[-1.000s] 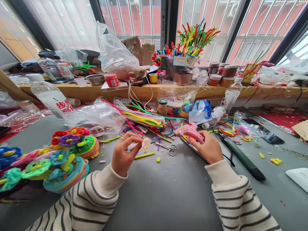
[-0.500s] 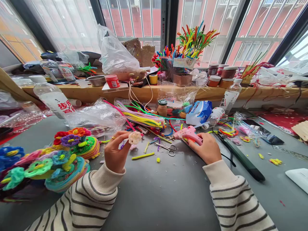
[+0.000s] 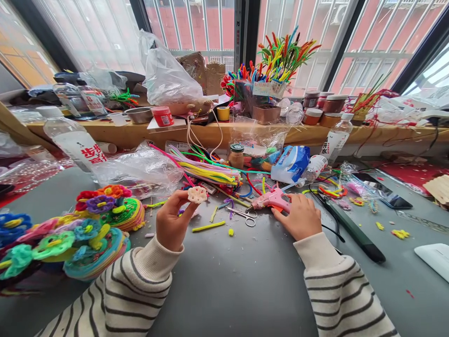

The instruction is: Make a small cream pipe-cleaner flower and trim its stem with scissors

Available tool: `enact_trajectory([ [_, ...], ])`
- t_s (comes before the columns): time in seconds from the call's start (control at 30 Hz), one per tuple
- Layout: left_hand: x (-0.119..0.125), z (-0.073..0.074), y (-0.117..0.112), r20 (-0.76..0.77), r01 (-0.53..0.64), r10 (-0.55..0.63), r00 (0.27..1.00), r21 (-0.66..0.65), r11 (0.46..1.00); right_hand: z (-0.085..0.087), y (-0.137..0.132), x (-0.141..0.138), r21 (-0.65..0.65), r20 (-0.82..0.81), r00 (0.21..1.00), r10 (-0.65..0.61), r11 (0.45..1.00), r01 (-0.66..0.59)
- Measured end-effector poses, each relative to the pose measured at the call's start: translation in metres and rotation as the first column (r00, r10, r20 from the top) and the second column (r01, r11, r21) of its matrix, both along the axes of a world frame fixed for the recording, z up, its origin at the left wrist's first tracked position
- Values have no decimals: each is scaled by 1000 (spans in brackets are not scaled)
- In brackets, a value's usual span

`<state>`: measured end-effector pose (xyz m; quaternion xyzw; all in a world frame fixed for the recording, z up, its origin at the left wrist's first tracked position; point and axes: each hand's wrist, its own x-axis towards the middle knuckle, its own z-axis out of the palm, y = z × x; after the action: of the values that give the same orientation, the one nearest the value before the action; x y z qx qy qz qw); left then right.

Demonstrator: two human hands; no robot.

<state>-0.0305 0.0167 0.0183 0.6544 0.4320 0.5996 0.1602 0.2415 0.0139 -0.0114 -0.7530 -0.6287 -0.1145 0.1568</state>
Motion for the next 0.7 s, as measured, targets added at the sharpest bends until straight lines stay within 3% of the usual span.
enact_trajectory([
  [0.13,0,-2,1,24,10,-10,1000,-31,999,-1,-1,-2,-19,17,1000,24,1000,-24],
  [0.37,3,1,-1,35,14,-12,999,-56,998,-12,11,-10,157,-68,991,117,982,-105],
  [0.5,4,-1,-1,33,15,-13,999,-76,997,-17,21,-17,134,-50,989,138,982,-131],
  [0.6,4,-3,0,25,22,-20,999,-85,996,-15,20,-17,142,-26,990,140,981,-135],
  [0.7,4,-3,1,5,14,-14,1000,-89,996,-7,12,-15,235,4,983,184,955,-180],
])
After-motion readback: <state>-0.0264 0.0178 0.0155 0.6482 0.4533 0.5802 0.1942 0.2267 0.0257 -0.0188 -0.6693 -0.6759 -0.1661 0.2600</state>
